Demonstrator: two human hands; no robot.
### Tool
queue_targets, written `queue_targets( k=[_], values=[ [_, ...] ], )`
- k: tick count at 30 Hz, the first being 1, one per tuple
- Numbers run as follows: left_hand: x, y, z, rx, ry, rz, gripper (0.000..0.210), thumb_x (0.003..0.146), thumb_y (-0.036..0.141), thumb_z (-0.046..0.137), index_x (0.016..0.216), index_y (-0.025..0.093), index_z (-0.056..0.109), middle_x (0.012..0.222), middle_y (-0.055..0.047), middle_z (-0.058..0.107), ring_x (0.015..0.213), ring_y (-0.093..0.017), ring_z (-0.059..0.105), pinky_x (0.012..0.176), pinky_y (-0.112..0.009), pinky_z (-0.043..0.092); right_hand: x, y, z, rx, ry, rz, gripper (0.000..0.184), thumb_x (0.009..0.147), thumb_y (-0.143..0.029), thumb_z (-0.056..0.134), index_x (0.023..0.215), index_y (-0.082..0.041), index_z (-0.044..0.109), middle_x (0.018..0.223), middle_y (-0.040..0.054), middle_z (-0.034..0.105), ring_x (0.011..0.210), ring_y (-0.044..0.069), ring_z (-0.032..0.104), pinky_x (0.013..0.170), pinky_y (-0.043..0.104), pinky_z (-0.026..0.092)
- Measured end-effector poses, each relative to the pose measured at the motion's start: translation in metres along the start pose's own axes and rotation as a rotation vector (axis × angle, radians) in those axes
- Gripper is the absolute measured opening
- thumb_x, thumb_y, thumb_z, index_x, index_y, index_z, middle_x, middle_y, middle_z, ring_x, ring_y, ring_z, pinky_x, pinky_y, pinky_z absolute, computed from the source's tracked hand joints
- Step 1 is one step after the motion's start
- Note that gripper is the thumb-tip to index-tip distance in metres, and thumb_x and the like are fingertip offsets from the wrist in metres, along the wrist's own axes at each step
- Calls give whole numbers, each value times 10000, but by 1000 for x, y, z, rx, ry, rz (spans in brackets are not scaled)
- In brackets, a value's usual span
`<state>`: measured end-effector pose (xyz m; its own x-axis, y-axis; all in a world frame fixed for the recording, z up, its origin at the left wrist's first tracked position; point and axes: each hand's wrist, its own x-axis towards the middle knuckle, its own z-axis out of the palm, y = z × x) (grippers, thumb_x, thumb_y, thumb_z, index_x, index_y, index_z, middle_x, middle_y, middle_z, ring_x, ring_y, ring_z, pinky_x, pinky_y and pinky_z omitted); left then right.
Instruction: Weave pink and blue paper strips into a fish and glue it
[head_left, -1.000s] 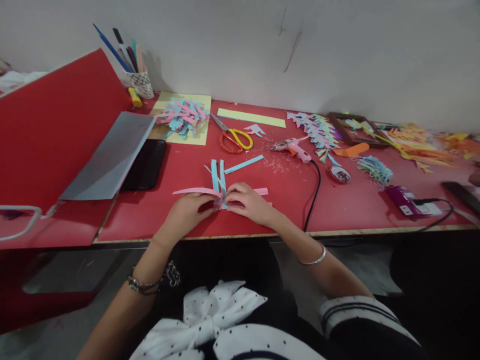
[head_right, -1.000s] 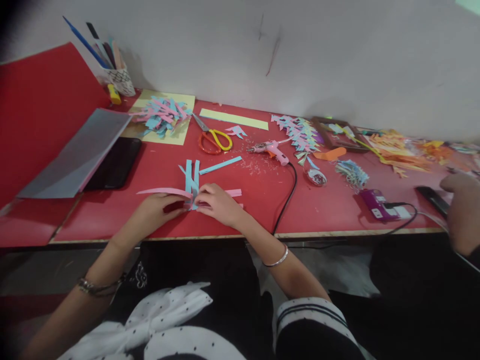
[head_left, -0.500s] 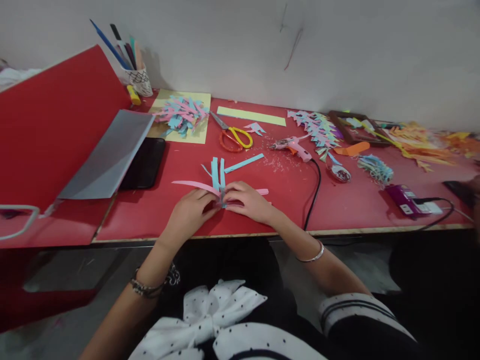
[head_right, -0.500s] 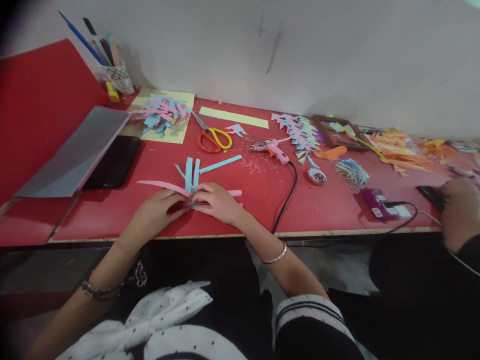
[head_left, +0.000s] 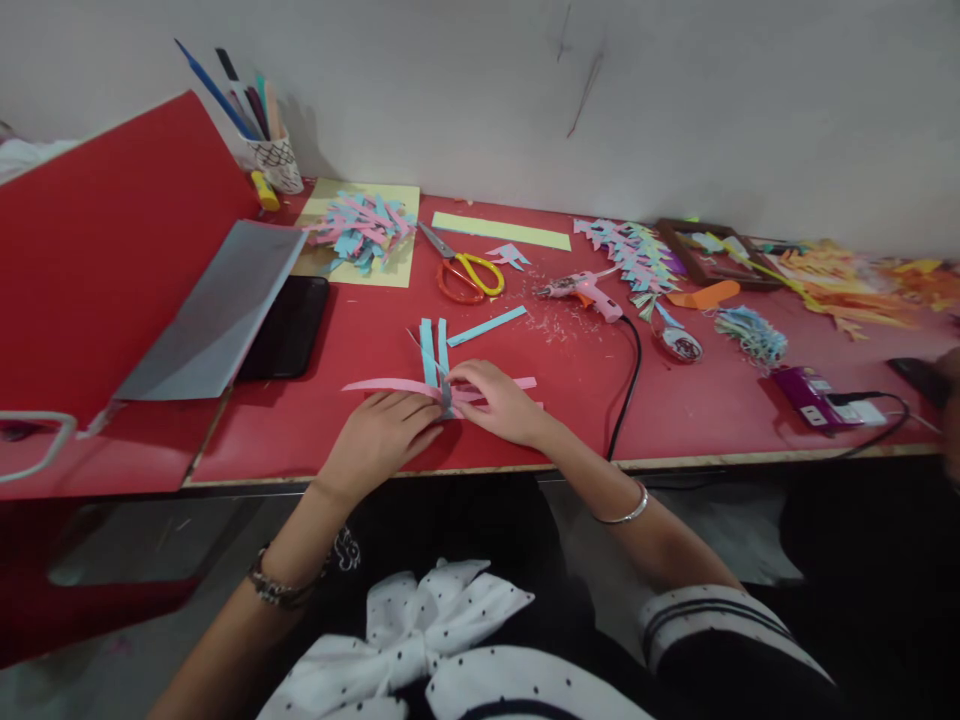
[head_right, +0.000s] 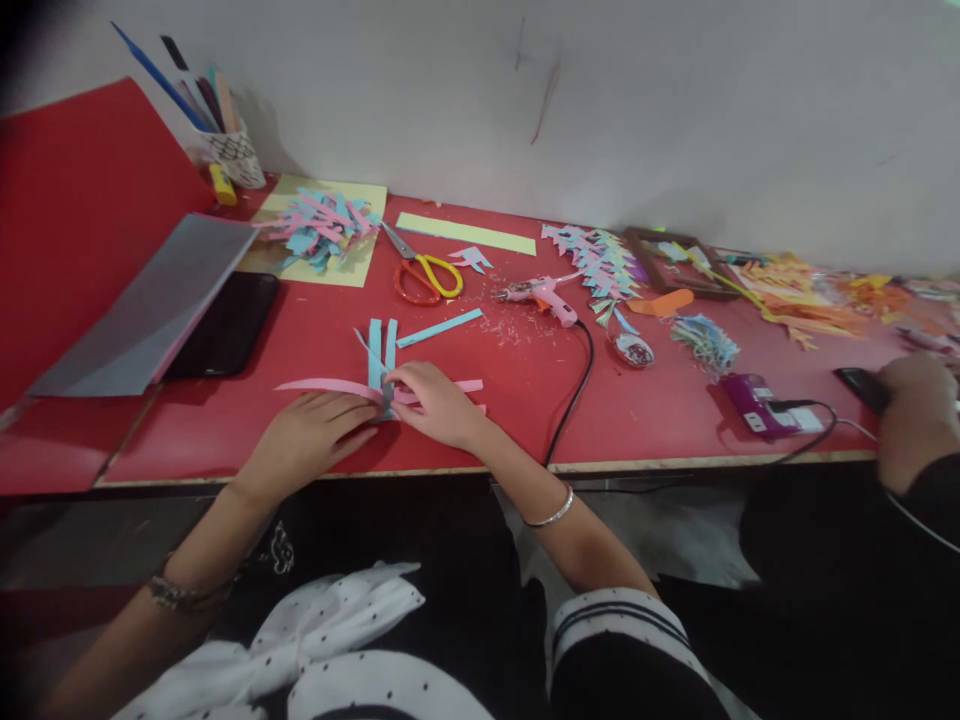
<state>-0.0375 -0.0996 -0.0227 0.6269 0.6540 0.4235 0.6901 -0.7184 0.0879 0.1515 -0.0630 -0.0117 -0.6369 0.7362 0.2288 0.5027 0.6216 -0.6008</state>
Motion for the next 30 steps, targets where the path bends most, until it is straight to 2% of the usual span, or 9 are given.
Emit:
queue_targets(
  k=[3,6,11,15,25,30],
  values=[
    [-1,2,-4,15,-9,35,264,878,251,400,918,183,652,877,-55,683,836,-194,620,707,-311,478,6,1,0,7,-12,38,303,807,-84,422,1076,-185,517,1039,79,535,976,170,487,883,350,390],
    [-1,3,-5,9,2,26,254,863,247,424,904,177,664,851,-57,679,797,-190,620,683,-307,483,14,2,-1,-130,-114,27,289,812,-60,398,989,-192,584,1091,88,486,1028,186,435,909,361,357],
    [-1,3,-4,-37,7,16,241,844,226,439,880,169,671,871,-58,678,797,-189,609,683,-304,489,26,10,-7,-280,-113,-2,114,816,-191,507,864,-153,603,1104,110,449,1022,201,416,898,340,349],
    [-1,3,-4,-54,14,10,237,833,208,448,923,162,662,875,-64,675,815,-190,603,706,-304,493,40,22,-13,-274,-127,6,120,802,-261,547,796,-157,607,1106,102,434,1032,205,409,908,351,325],
    [-3,4,-3,-42,2,-8,247,825,201,442,946,163,654,882,-78,663,843,-198,594,715,-310,505,70,24,-23,-315,-266,202,166,810,-300,518,846,-196,643,1180,78,465,1082,247,375,836,399,269],
    [-2,5,-3,-34,-4,-20,247,824,202,438,947,176,650,892,-78,661,855,-201,595,718,-315,506,79,23,-24,-405,-232,239,150,796,-283,528,821,-194,645,1141,78,495,1041,252,388,793,392,258]
  ],
)
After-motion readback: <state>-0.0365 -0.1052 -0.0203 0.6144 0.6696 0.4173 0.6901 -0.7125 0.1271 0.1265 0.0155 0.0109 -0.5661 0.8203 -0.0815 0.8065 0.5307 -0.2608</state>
